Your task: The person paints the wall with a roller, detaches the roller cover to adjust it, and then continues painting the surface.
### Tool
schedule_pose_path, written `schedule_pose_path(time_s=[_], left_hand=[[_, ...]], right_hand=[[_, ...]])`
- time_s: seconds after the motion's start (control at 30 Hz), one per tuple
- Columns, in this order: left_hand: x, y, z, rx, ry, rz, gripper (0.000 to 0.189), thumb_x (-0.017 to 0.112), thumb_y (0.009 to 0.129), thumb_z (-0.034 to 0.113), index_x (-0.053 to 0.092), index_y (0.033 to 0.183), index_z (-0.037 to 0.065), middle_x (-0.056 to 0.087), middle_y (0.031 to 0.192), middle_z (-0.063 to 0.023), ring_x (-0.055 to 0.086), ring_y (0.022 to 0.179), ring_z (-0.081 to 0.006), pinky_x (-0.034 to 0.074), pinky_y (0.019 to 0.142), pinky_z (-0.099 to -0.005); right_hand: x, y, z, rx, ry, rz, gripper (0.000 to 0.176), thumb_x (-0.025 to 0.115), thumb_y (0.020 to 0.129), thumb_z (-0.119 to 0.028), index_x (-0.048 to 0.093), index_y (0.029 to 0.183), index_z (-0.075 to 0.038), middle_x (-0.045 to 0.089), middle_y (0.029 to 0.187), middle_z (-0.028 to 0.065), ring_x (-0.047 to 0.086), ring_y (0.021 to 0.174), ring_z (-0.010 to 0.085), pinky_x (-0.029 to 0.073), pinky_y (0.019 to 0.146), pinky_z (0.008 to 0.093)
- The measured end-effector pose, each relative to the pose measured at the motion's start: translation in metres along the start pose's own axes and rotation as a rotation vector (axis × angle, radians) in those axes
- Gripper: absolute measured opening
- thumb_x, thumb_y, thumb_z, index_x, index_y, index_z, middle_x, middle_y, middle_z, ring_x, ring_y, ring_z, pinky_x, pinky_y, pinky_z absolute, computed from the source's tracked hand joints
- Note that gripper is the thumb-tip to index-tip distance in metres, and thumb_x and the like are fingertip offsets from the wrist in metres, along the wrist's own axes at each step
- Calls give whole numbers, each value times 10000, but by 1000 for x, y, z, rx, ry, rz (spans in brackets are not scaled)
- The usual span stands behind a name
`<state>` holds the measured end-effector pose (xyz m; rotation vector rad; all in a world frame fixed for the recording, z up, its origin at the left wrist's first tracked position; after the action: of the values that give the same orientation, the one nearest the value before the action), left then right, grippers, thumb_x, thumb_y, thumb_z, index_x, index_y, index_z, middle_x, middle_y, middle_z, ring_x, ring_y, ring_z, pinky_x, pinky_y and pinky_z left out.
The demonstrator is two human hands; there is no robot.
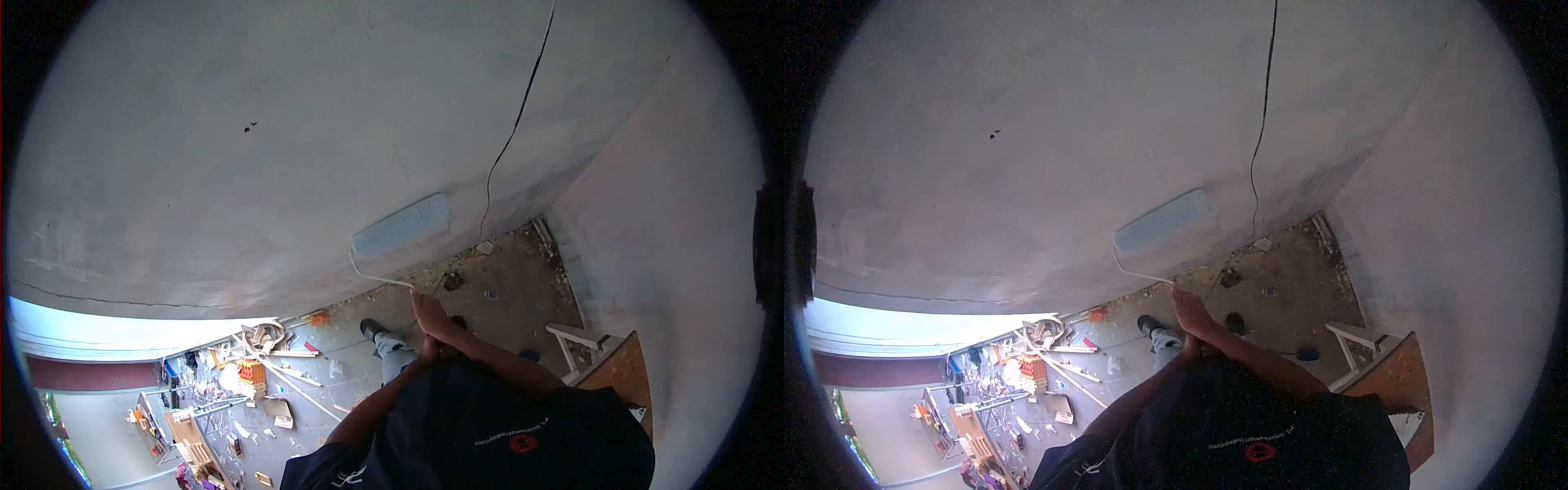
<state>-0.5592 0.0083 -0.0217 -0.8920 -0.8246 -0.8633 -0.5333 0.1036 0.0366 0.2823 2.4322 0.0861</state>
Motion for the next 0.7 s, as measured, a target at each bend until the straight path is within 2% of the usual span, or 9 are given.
schedule_pose_path(time_s=[0.03,0.13,0.23,0.37,0.47,0.53,0.63,0.7], left_hand=[[-10,-3,-1,-4,-23,129,518,296,833,557,454,662,93,373,449,-12,325,366,-131,219,363,-263],[-26,-1,-8,-92,1,224,559,295,808,609,457,665,93,355,437,-10,320,358,-132,213,359,-261],[-42,0,-6,12,268,348,617,299,755,688,459,666,98,332,426,-3,312,345,-135,208,352,-263],[-38,6,-26,-1,112,192,647,298,724,723,458,673,98,331,433,-3,312,343,-137,210,351,-268],[-34,12,-37,-28,-11,49,668,298,704,744,455,667,96,332,441,-4,312,342,-139,211,350,-273],[-31,18,-45,-62,-111,-81,679,299,695,753,451,651,93,337,450,-5,312,343,-141,211,349,-278],[-37,23,-56,-129,-174,-149,666,314,705,739,453,648,89,361,474,-11,321,377,-145,227,364,-287],[-30,18,-55,-183,-46,107,693,296,685,761,457,663,87,361,496,-15,328,404,-150,243,385,-287]], right_hand=[[4,0,3,6,-11,17,457,257,916,-302,500,750,48,514,605,209,514,583,398,424,585,462],[9,1,11,40,27,47,493,238,917,-328,497,727,46,509,594,222,505,593,419,412,614,478],[11,2,18,156,87,-28,536,230,912,-358,498,688,48,508,587,232,503,589,418,411,612,481],[36,-5,53,362,152,-231,613,211,902,-413,497,622,52,501,558,224,504,567,396,421,612,474],[42,-14,78,584,146,-286,643,186,900,-432,475,584,48,464,497,200,492,517,378,427,605,465],[33,-14,71,460,110,-283,643,171,902,-428,470,581,43,436,455,179,483,484,367,429,585,463],[24,-11,64,278,53,-251,627,163,905,-419,469,601,36,418,429,154,475,452,351,432,569,461],[29,-15,72,213,-1,-251,612,165,906,-414,472,619,30,425,435,142,477,444,330,431,559,456]])
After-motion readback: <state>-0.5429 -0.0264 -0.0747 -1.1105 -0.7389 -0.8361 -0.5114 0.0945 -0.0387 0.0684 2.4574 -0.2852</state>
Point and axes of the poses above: each hand's wrist, its own y-axis towards the middle knuckle, its own x-axis out of the palm, z = x × y, the point moved 8 cm from there along y, towards the middle knuckle
